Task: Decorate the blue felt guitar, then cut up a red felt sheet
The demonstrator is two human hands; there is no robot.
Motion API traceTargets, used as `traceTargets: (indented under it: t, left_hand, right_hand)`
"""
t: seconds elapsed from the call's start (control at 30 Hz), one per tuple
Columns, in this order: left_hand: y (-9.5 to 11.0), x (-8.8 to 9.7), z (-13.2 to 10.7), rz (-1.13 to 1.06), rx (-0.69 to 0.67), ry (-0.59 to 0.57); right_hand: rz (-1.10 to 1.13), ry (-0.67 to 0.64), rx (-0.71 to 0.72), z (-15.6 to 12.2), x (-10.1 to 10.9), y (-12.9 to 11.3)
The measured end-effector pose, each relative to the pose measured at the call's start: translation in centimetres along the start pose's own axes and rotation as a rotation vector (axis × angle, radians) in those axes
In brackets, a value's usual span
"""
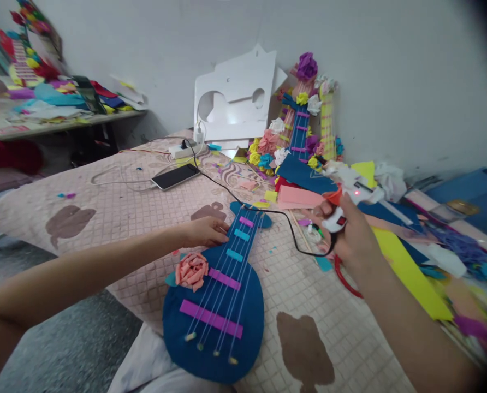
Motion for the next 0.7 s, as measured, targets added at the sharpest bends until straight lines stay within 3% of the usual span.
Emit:
traceTargets:
  t: [0.3,0.47,0.7]
  left_hand:
    - [-0.2,0.9,-1.0,0.003,0.006,-0.032]
    - [-0.1,1.0,-1.5,0.041,0.029,-0.054]
    - [0.3,1.2,-1.8,0.086,-0.012,-0.09]
  right_hand:
    - [-0.07,0.05,0.119,6.4,-0.6,-3.8]
    - [-0.149,0.113,0.286,9.4,0.0,-7.5]
    - [-0.348,0.201,0.509,11.1,1.3,-12.7]
Point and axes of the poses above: each hand's wrist, its own z-axis towards the middle knuckle, its own x-axis out of the back of the hand, y = z × x, the point moved 4 cm from there along z, towards the middle knuckle, and after that the axes turned 2 degrees about z, right-handed, at the moved point
